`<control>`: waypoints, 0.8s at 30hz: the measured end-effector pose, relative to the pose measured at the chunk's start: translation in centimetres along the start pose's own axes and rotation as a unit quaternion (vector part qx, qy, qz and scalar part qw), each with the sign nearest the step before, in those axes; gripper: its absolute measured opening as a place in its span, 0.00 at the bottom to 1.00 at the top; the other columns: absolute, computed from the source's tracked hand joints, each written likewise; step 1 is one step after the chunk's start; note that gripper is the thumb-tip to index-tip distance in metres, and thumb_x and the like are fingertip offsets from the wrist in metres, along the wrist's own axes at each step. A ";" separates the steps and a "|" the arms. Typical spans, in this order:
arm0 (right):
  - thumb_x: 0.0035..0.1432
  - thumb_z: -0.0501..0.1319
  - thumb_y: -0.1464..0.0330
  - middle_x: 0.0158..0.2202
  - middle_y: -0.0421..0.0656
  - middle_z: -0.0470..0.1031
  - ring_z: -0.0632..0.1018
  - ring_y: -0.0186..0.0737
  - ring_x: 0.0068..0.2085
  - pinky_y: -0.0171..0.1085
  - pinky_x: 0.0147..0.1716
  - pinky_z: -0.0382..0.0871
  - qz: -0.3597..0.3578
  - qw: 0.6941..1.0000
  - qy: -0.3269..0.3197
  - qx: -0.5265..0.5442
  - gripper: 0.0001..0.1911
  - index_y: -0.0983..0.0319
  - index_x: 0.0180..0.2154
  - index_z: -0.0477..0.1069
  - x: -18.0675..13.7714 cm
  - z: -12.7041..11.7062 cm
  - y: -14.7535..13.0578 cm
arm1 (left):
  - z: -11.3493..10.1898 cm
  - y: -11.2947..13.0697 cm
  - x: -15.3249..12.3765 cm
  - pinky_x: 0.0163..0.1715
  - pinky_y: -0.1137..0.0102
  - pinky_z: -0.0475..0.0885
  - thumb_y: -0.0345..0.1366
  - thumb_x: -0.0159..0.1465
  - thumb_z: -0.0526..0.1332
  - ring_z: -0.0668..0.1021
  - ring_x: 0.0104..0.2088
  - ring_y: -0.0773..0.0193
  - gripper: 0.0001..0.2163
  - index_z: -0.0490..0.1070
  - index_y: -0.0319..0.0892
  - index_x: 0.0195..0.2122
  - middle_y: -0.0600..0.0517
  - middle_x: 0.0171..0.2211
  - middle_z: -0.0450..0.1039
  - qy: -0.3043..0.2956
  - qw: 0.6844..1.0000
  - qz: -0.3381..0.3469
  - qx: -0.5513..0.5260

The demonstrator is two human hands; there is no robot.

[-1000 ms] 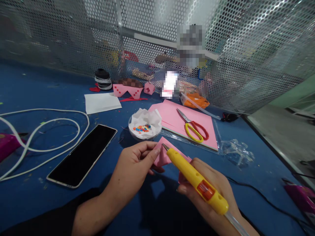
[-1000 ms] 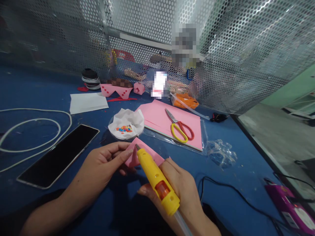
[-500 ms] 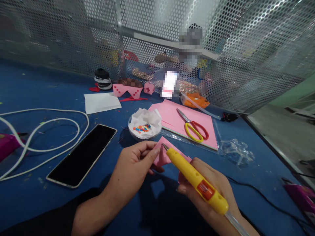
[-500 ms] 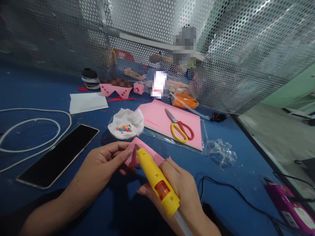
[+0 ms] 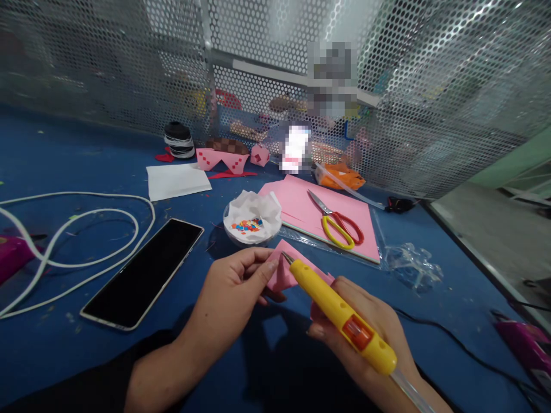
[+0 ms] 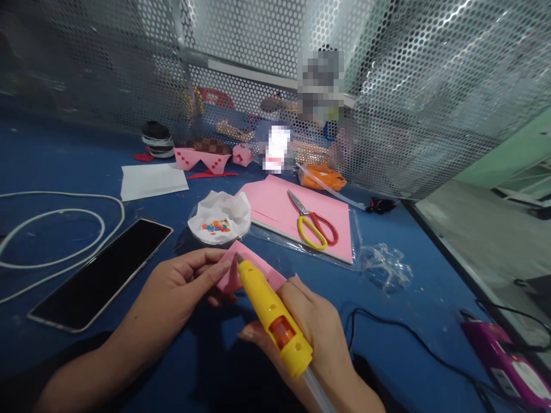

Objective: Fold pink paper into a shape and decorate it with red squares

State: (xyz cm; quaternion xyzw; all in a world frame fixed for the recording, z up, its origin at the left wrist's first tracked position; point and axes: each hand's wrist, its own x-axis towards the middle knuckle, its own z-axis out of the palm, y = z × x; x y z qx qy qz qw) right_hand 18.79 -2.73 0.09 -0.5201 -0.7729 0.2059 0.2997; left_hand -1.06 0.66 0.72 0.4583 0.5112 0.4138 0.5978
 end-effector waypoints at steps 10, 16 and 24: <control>0.62 0.59 0.51 0.26 0.39 0.71 0.72 0.35 0.26 0.33 0.23 0.61 0.000 1.000 0.009 -0.003 0.20 0.58 0.27 0.68 0.0 0.0 -0.2 | 0.0 0.1 0.0 0.23 0.77 0.70 0.45 0.64 0.63 0.81 0.25 0.68 0.13 0.79 0.43 0.43 0.54 0.28 0.81 0.001 1.000 0.000 0.010; 0.62 0.60 0.54 0.27 0.40 0.72 0.73 0.36 0.27 0.34 0.24 0.63 -0.007 1.000 -0.003 -0.006 0.17 0.59 0.29 0.69 0.0 -0.2 -0.2 | 0.0 0.3 -0.1 0.23 0.79 0.70 0.45 0.63 0.64 0.81 0.25 0.69 0.11 0.79 0.44 0.39 0.55 0.28 0.81 0.001 1.000 -0.003 -0.003; 0.61 0.61 0.54 0.27 0.39 0.72 0.73 0.36 0.26 0.33 0.23 0.63 -0.004 1.000 0.000 -0.006 0.16 0.58 0.29 0.69 0.0 -0.1 0.1 | 0.0 0.1 -0.1 0.23 0.79 0.70 0.44 0.63 0.64 0.81 0.25 0.70 0.10 0.79 0.45 0.38 0.55 0.27 0.81 0.001 1.000 -0.006 -0.007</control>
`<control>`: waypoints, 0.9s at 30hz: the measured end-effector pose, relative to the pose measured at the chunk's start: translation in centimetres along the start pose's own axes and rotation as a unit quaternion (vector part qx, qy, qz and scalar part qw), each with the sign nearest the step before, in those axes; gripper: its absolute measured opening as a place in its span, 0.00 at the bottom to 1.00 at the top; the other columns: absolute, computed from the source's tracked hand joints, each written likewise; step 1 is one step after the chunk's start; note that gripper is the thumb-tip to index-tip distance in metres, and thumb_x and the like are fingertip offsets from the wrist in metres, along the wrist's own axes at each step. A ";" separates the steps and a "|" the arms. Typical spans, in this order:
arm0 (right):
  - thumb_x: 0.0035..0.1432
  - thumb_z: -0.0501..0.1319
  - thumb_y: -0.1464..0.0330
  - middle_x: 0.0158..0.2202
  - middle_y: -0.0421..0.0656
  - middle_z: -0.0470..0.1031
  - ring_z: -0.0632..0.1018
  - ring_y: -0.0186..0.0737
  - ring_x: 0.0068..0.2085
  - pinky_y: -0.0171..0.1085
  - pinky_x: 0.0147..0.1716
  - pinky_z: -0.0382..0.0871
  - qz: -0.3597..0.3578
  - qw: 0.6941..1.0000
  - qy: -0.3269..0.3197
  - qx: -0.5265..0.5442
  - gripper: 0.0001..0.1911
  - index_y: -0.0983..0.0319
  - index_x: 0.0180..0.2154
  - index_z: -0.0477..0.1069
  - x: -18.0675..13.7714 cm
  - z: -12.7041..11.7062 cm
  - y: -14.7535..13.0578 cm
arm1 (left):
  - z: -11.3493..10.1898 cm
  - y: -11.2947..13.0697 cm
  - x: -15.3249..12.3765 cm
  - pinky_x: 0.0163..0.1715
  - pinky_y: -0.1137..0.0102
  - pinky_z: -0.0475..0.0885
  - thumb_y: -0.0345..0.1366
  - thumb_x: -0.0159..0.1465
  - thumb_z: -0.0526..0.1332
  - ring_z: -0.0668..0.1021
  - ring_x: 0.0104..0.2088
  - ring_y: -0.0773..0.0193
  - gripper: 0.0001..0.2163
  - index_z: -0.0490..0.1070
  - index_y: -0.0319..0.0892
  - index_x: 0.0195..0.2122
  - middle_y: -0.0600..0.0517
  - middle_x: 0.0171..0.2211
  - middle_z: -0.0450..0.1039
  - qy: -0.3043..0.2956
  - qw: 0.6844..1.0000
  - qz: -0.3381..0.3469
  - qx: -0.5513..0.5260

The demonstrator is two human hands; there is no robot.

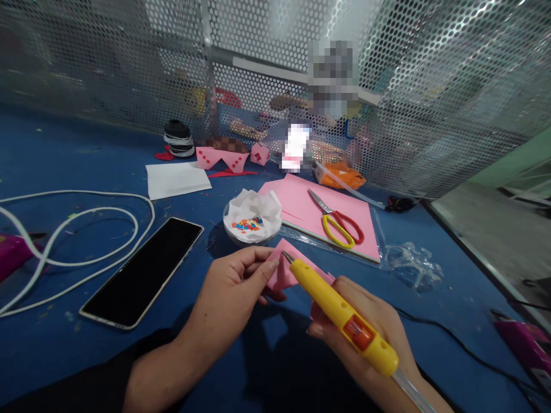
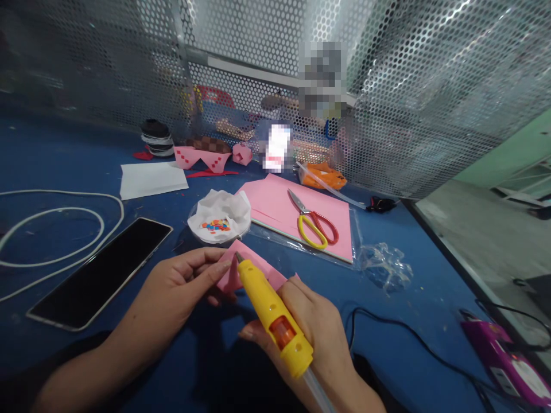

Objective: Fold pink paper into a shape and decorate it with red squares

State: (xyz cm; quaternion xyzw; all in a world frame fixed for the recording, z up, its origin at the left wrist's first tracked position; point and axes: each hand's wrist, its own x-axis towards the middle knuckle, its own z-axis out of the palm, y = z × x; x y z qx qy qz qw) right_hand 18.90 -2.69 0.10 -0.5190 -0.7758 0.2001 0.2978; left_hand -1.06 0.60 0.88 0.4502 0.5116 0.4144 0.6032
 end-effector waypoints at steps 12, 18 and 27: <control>0.60 0.59 0.49 0.23 0.38 0.70 0.72 0.35 0.21 0.33 0.19 0.62 -0.020 1.000 0.015 -0.010 0.21 0.58 0.26 0.69 0.3 0.1 0.0 | 0.1 0.3 -0.1 0.23 0.77 0.70 0.45 0.63 0.64 0.80 0.26 0.68 0.11 0.79 0.45 0.38 0.53 0.29 0.81 0.005 1.000 0.001 0.005; 0.60 0.60 0.50 0.24 0.38 0.71 0.73 0.35 0.23 0.33 0.20 0.62 -0.018 1.000 0.005 -0.024 0.20 0.58 0.27 0.69 0.2 0.0 0.0 | 0.0 0.2 0.0 0.23 0.77 0.70 0.45 0.62 0.65 0.80 0.25 0.68 0.11 0.79 0.44 0.37 0.55 0.26 0.80 0.016 1.000 -0.001 0.006; 0.61 0.60 0.53 0.24 0.35 0.72 0.74 0.36 0.23 0.34 0.19 0.64 -0.022 0.999 -0.001 0.026 0.15 0.56 0.29 0.68 0.3 -0.1 -0.3 | 0.0 0.1 0.0 0.24 0.76 0.70 0.44 0.62 0.64 0.80 0.25 0.67 0.11 0.79 0.44 0.38 0.54 0.27 0.80 0.011 1.000 0.008 0.006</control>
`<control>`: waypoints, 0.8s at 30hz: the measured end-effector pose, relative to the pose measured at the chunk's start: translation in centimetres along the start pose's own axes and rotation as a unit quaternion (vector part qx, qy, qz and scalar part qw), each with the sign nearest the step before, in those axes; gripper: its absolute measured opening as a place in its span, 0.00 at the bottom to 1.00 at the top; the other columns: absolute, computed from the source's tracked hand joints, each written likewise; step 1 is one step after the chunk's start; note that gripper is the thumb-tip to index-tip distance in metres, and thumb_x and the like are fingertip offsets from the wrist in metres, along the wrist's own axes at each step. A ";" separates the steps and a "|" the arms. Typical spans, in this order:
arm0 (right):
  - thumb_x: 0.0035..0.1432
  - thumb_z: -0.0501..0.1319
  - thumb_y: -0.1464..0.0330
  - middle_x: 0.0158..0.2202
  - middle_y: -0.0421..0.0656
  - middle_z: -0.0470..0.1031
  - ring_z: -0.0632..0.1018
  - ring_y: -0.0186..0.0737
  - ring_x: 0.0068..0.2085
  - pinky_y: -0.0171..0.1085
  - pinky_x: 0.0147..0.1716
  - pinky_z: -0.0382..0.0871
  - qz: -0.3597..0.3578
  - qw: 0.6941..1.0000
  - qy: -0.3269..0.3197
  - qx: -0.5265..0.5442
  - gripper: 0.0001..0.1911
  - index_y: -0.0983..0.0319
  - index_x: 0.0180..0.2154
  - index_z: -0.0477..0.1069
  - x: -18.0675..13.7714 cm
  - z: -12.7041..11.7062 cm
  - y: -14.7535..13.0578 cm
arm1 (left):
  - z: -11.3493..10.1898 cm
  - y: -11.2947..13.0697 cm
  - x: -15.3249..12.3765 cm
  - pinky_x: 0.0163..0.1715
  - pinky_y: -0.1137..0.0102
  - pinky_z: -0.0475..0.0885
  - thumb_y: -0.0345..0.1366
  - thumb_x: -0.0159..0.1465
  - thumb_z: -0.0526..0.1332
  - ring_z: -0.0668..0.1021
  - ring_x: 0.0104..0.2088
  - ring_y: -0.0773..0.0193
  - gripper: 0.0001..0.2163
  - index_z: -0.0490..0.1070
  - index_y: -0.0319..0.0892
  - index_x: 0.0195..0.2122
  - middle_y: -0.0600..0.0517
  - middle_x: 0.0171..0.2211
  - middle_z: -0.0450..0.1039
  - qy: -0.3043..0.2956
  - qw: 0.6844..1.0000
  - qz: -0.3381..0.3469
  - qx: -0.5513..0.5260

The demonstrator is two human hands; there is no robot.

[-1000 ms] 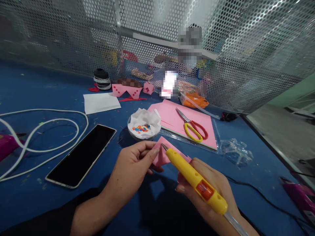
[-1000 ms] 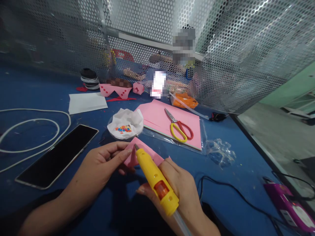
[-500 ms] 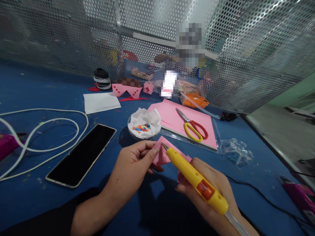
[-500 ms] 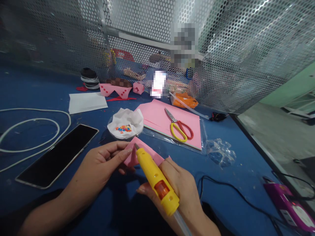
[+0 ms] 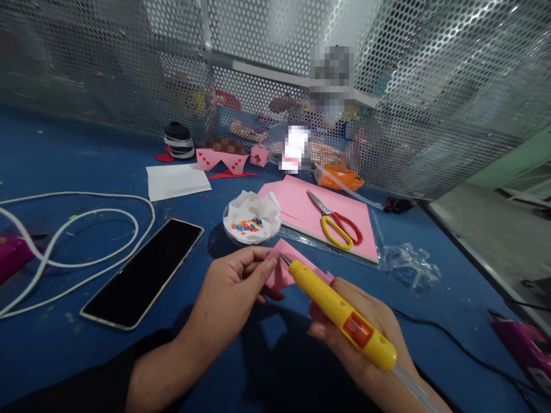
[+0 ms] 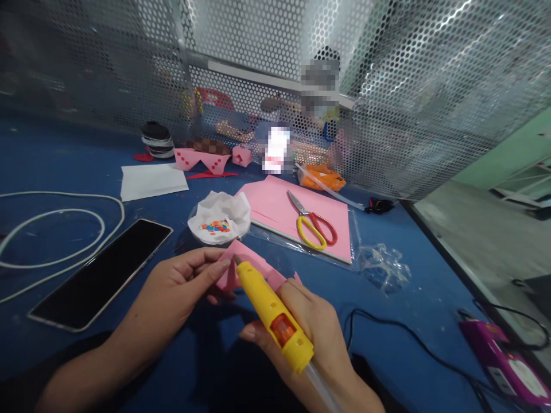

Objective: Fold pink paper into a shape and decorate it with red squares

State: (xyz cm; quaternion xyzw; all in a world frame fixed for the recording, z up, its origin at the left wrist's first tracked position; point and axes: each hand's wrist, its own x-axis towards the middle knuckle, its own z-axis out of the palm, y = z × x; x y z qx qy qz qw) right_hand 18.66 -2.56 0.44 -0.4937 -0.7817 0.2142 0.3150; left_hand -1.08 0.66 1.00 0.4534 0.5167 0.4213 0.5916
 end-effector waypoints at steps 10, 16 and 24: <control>0.64 0.57 0.51 0.23 0.38 0.68 0.71 0.35 0.24 0.34 0.22 0.62 0.021 0.999 0.001 -0.029 0.21 0.59 0.27 0.68 -0.3 -0.3 0.2 | 0.0 -0.1 0.0 0.24 0.75 0.70 0.44 0.63 0.63 0.80 0.26 0.66 0.12 0.79 0.43 0.41 0.52 0.27 0.80 0.002 1.000 0.001 0.016; 0.62 0.59 0.51 0.25 0.38 0.72 0.73 0.34 0.24 0.34 0.24 0.66 0.034 0.999 -0.022 0.006 0.20 0.60 0.29 0.70 -0.2 -0.3 0.3 | 0.0 0.0 0.1 0.23 0.76 0.70 0.44 0.62 0.64 0.80 0.25 0.67 0.12 0.79 0.43 0.39 0.54 0.27 0.79 -0.003 1.000 -0.008 0.013; 0.62 0.55 0.48 0.20 0.36 0.68 0.69 0.34 0.20 0.33 0.18 0.64 0.105 0.979 0.087 0.154 0.22 0.57 0.30 0.71 -0.3 -2.1 0.6 | 0.0 -0.1 0.1 0.22 0.75 0.71 0.45 0.60 0.65 0.81 0.25 0.65 0.14 0.79 0.43 0.41 0.53 0.28 0.80 0.033 0.999 -0.002 0.029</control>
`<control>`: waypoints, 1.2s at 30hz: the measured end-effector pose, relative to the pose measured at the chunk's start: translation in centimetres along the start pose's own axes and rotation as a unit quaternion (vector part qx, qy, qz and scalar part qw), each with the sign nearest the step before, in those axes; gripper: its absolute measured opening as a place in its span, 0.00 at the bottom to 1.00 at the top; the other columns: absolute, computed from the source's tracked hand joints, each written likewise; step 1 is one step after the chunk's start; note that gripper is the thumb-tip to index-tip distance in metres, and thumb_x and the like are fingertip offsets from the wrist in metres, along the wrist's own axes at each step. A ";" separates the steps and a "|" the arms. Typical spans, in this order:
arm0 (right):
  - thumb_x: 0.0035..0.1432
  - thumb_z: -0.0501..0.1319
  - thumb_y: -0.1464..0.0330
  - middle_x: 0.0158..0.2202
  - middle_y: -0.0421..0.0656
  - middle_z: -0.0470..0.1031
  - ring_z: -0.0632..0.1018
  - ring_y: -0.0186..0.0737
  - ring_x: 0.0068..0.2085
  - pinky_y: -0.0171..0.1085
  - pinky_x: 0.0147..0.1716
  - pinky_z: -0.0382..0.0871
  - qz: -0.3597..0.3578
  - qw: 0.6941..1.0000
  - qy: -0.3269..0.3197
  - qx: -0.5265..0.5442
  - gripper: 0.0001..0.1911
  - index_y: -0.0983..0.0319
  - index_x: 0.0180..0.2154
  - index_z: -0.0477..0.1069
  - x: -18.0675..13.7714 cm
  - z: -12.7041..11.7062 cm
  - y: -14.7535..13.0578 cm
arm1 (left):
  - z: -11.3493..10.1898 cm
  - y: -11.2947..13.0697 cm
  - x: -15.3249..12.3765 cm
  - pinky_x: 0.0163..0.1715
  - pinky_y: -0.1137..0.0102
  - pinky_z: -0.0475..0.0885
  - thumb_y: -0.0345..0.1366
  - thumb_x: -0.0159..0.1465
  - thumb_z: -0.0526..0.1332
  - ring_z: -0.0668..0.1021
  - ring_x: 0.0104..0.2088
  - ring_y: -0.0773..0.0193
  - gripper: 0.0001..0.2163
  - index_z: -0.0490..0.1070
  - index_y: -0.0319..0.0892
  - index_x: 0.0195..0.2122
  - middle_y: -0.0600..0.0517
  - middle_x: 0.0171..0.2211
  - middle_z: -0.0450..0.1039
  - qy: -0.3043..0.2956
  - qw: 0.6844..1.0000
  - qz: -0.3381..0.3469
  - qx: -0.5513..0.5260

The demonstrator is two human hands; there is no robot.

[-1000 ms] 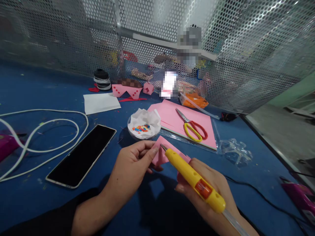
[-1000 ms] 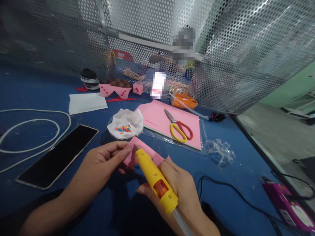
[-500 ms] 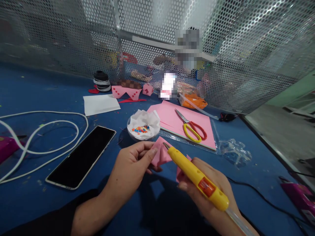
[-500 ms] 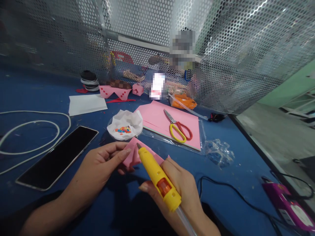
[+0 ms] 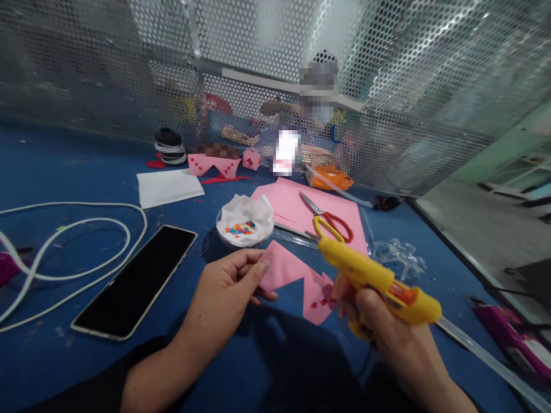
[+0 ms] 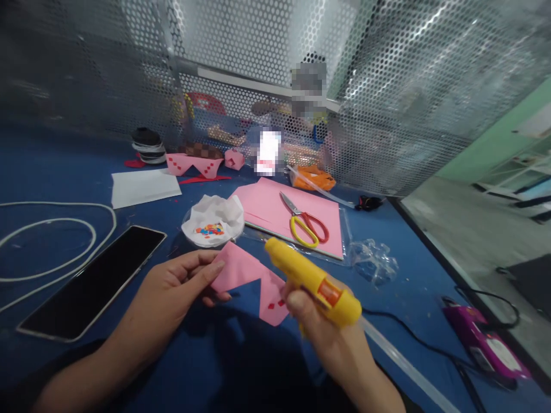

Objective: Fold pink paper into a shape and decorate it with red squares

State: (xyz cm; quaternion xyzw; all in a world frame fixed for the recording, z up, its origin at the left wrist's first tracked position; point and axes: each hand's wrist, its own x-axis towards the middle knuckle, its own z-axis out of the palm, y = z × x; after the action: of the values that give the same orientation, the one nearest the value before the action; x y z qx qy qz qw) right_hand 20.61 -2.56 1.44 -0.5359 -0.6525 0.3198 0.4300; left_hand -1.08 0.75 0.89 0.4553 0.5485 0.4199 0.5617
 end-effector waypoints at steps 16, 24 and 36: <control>0.44 0.68 0.57 0.23 0.41 0.66 0.68 0.39 0.26 0.38 0.26 0.56 0.174 0.862 0.158 -0.450 0.15 0.59 0.23 0.65 5.4 -14.0 9.2 | 0.3 0.1 -1.0 0.23 0.75 0.72 0.46 0.58 0.68 0.81 0.25 0.65 0.15 0.78 0.42 0.41 0.53 0.32 0.80 0.012 1.000 0.003 -0.013; 0.54 0.63 0.59 0.20 0.43 0.68 0.70 0.41 0.21 0.39 0.22 0.57 0.100 0.855 0.077 -0.503 0.15 0.57 0.20 0.69 4.7 -14.4 10.0 | -1.2 -1.1 -1.2 0.22 0.74 0.70 0.44 0.61 0.63 0.81 0.25 0.65 0.15 0.77 0.40 0.43 0.51 0.30 0.80 -0.007 1.000 -0.009 -0.018; 0.66 0.57 0.64 0.38 0.42 0.81 0.80 0.40 0.35 0.37 0.33 0.72 -0.263 0.898 -0.043 -0.351 0.08 0.56 0.40 0.75 7.4 -2.7 -4.9 | -1.7 -1.4 -1.8 0.21 0.75 0.68 0.45 0.58 0.62 0.80 0.23 0.65 0.14 0.78 0.40 0.38 0.51 0.26 0.79 -0.054 0.996 -0.038 -0.067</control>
State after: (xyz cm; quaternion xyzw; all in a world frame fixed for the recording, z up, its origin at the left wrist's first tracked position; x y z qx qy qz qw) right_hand 20.50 3.46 8.52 -0.4463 -0.8575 -0.0317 0.2539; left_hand -2.94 -1.23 -0.04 0.4175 0.5053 0.4085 0.6352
